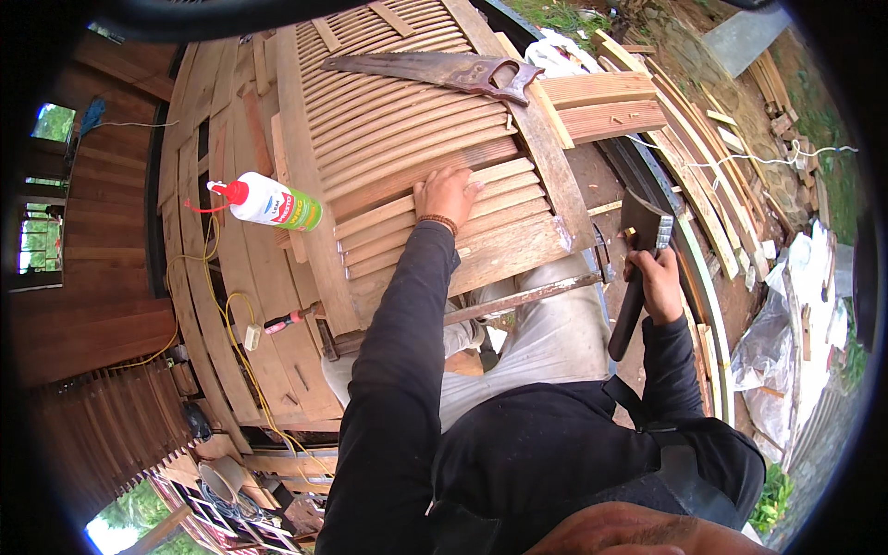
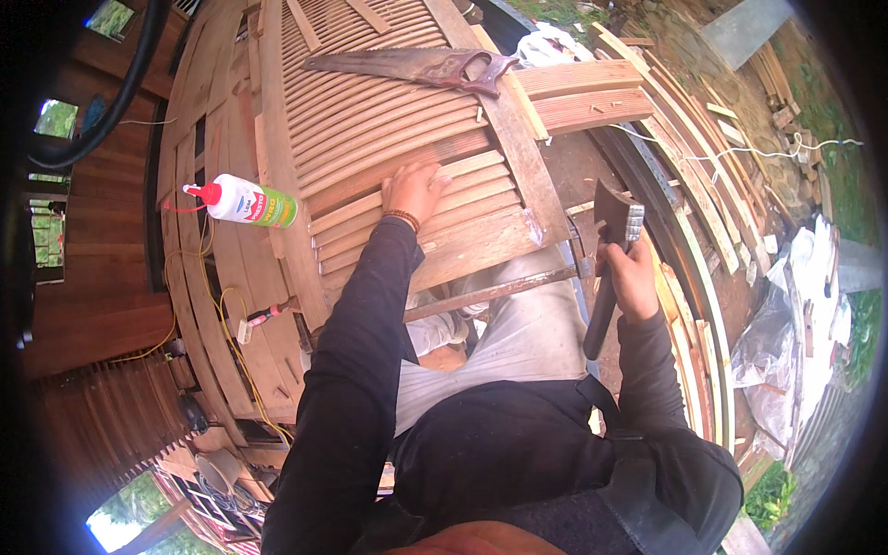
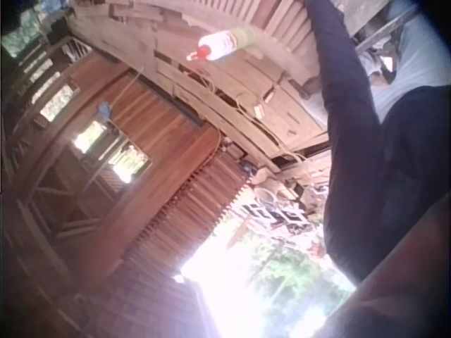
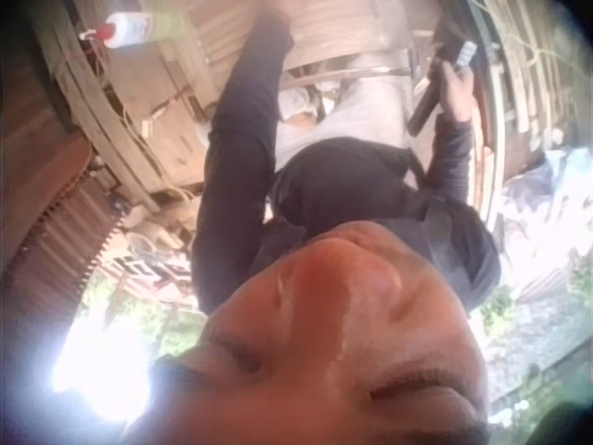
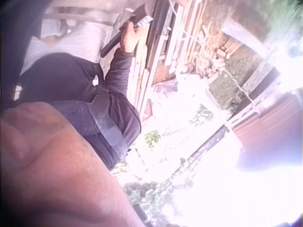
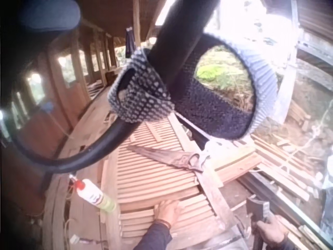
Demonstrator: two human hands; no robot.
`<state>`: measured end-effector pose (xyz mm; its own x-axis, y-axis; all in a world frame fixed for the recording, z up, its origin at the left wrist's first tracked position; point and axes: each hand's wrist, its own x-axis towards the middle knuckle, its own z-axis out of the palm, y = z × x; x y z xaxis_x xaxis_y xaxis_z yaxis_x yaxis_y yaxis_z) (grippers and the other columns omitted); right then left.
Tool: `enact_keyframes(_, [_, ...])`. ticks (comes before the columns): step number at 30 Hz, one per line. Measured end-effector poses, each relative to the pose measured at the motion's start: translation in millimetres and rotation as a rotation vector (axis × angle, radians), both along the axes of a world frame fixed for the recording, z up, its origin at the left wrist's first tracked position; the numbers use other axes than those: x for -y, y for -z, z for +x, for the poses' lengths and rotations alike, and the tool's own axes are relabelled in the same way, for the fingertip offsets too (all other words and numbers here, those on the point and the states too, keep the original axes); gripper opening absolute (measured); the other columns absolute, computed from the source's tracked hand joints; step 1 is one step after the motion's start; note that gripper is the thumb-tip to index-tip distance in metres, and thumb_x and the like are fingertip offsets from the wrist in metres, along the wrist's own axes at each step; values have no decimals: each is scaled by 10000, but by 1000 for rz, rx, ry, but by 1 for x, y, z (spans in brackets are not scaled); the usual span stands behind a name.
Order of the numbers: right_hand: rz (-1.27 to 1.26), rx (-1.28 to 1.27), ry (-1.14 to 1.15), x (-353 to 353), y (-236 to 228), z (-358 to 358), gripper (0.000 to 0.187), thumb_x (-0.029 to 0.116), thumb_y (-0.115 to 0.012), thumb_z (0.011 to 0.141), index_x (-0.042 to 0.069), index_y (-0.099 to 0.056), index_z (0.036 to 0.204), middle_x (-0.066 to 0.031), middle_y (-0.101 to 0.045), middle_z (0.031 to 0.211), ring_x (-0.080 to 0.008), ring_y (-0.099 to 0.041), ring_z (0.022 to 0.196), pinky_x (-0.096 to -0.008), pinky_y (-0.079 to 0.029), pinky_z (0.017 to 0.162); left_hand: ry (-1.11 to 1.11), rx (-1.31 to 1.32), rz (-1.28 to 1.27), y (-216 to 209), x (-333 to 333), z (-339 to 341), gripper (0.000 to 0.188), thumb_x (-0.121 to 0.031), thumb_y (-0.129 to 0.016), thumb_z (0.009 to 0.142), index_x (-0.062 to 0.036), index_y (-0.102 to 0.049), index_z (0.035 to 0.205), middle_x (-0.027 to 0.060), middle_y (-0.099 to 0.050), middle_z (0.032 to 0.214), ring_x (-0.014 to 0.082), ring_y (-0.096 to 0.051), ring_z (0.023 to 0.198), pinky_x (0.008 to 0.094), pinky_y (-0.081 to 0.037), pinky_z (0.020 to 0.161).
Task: The person assembles a wooden slatted structure by applying glue to thin wooden strips and inserting them into a frame. They use a hammer to tap the strips into place and a saw to trim excess length.
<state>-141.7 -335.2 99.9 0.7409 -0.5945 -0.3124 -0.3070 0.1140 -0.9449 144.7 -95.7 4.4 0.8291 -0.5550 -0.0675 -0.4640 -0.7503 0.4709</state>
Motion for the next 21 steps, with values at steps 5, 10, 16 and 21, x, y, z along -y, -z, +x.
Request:
enact_keyframes(5, [-237,-83,-123,-3,1,10,310,45,-627,856,-34,-633,1155,-71,-641,921,-168,-622,788,-325,-517,709,12,-30,42,-4,4,3,442,-469,-670,967,-168,-745,1283,92,-695,1312,278,-582,1273,492,-393,1072])
enact_keyframes(10, [-807,-27,-349,-1,10,49,458,93,-692,785,-80,-623,1203,-217,-667,1008,-358,-672,953,-423,-530,874,-3,46,-8,0,1,-4,440,-482,-670,954,-163,-763,1242,95,-712,1210,297,-600,1210,468,-424,1015])
enact_keyframes(16, [-1180,254,-603,-22,8,177,494,32,-726,725,-10,-656,1212,-214,-648,1051,-430,-634,1026,-478,-519,884,-95,228,-101,6,-28,-11,459,-435,-689,945,-109,-728,1265,112,-685,1239,317,-572,1230,492,-381,1081])
enact_keyframes(21, [-1378,359,-848,-66,21,300,533,49,-712,716,45,-680,1248,-152,-691,1135,-358,-632,1162,-465,-481,1000,-266,379,-85,18,-95,-7,458,-424,-690,941,-87,-722,1249,118,-685,1236,332,-577,1215,515,-357,1116])
